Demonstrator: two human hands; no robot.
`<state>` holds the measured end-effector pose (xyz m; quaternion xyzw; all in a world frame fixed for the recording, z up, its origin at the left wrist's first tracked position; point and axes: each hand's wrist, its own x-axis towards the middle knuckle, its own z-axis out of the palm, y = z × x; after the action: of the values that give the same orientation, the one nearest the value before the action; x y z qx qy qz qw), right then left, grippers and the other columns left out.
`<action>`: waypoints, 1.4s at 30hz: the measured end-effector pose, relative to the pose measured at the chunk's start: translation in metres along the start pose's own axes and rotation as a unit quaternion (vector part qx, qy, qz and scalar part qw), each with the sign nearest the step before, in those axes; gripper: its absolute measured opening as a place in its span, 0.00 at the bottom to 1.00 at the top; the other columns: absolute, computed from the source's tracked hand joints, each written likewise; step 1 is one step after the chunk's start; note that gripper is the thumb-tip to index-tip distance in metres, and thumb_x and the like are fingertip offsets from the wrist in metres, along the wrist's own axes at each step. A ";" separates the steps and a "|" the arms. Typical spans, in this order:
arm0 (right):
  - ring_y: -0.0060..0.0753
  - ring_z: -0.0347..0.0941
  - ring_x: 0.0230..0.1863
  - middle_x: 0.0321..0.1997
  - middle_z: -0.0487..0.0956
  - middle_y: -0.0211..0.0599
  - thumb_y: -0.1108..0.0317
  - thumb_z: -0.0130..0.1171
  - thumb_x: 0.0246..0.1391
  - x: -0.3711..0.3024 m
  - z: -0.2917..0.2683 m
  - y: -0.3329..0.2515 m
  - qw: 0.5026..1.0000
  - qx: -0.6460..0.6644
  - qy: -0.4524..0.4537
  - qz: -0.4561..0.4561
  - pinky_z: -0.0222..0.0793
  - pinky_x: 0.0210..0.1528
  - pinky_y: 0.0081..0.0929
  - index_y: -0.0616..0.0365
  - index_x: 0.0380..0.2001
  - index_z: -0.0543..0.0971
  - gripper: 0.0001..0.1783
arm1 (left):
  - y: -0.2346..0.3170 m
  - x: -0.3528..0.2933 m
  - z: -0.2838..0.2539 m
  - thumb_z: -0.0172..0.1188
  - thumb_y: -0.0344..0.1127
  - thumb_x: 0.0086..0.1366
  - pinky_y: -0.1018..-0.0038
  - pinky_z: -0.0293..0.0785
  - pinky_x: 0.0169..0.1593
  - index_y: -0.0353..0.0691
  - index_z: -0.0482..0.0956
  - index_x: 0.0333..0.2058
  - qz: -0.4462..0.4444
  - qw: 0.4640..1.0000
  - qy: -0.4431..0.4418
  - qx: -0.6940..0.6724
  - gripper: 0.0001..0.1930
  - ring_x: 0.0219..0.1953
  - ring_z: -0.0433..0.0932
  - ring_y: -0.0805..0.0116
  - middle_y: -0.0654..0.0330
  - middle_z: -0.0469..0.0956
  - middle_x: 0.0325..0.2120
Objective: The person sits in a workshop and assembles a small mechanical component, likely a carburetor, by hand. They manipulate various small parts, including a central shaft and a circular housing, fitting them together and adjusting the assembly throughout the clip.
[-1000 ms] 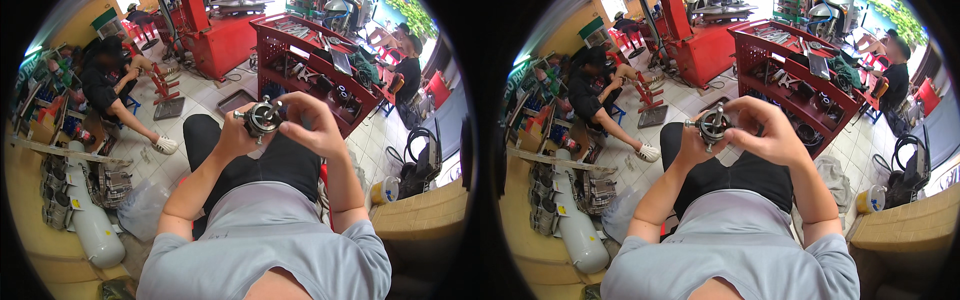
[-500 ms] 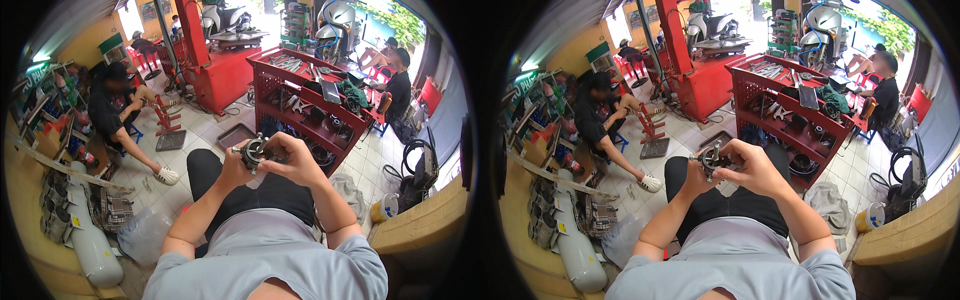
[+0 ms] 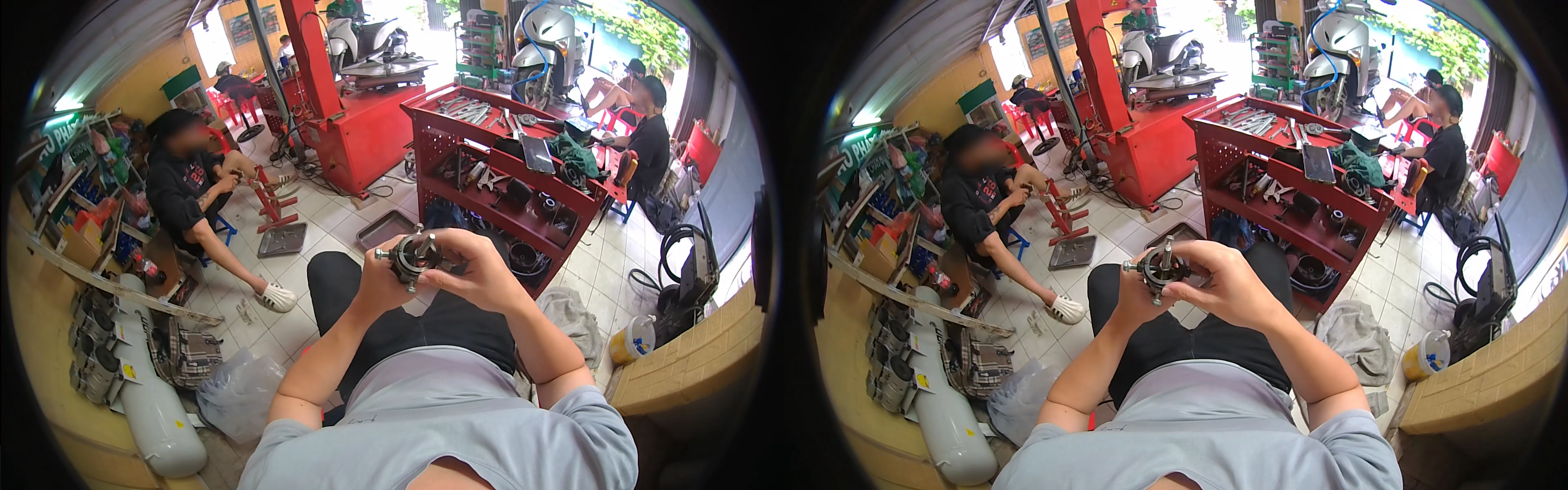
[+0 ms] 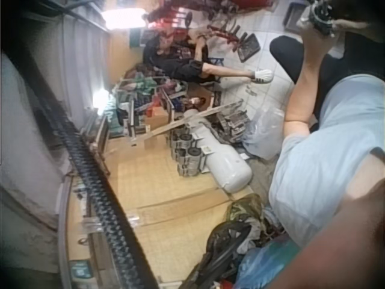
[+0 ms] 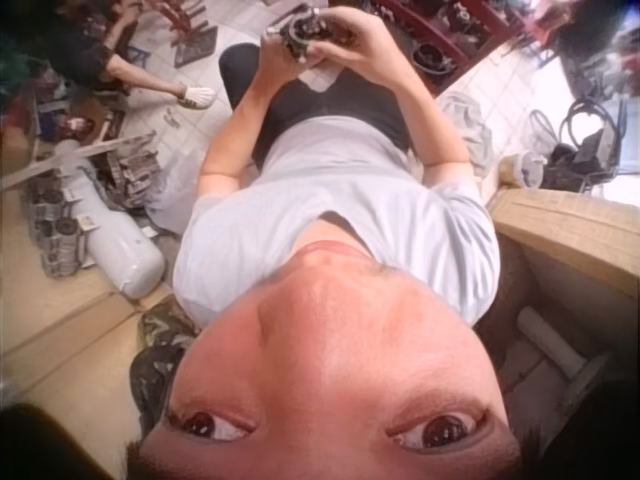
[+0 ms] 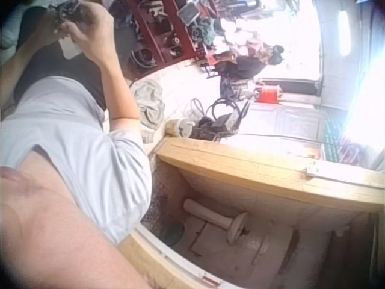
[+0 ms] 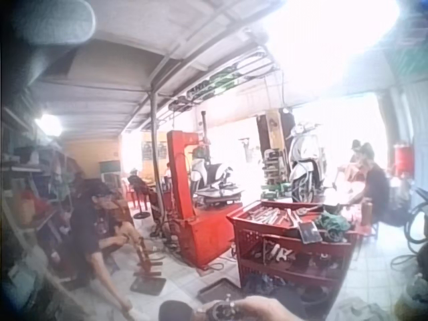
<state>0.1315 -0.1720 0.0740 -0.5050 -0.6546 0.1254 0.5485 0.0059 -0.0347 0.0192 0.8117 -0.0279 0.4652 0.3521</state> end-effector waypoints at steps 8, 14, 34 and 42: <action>0.17 0.58 0.28 0.28 0.68 0.27 0.69 0.73 0.47 -0.001 0.000 -0.001 1.000 -0.014 0.005 0.003 0.59 0.28 0.19 0.63 0.41 0.75 0.20 | 0.000 0.000 -0.001 0.75 0.39 0.51 0.71 0.77 0.36 0.34 0.78 0.35 0.010 1.000 0.006 0.016 0.19 0.30 0.80 0.65 0.58 0.80 0.30; 0.19 0.57 0.26 0.27 0.66 0.28 0.69 0.74 0.46 -0.002 -0.001 -0.004 0.999 0.002 0.009 0.031 0.60 0.28 0.20 0.61 0.47 0.75 0.25 | 0.000 0.001 -0.003 0.75 0.39 0.51 0.71 0.77 0.36 0.34 0.78 0.35 0.026 0.999 -0.009 0.031 0.19 0.31 0.81 0.64 0.57 0.80 0.30; 0.21 0.55 0.26 0.26 0.65 0.27 0.67 0.75 0.45 0.000 -0.004 -0.009 0.998 -0.016 -0.019 0.049 0.59 0.28 0.20 0.62 0.43 0.72 0.25 | 0.001 0.000 -0.002 0.76 0.44 0.51 0.72 0.77 0.38 0.35 0.79 0.39 0.003 1.000 0.001 -0.006 0.23 0.32 0.81 0.66 0.59 0.81 0.31; 0.26 0.65 0.35 0.36 0.71 0.32 0.70 0.77 0.38 -0.006 0.003 0.006 0.992 -0.053 0.090 -0.068 0.66 0.38 0.26 0.59 0.43 0.72 0.29 | 0.000 0.003 -0.003 0.76 0.42 0.50 0.72 0.76 0.38 0.34 0.79 0.40 0.014 1.000 0.002 0.008 0.23 0.31 0.81 0.65 0.57 0.81 0.31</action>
<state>0.1316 -0.1727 0.0650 -0.4969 -0.6407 0.0073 0.5853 0.0056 -0.0319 0.0218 0.8130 -0.0343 0.4721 0.3392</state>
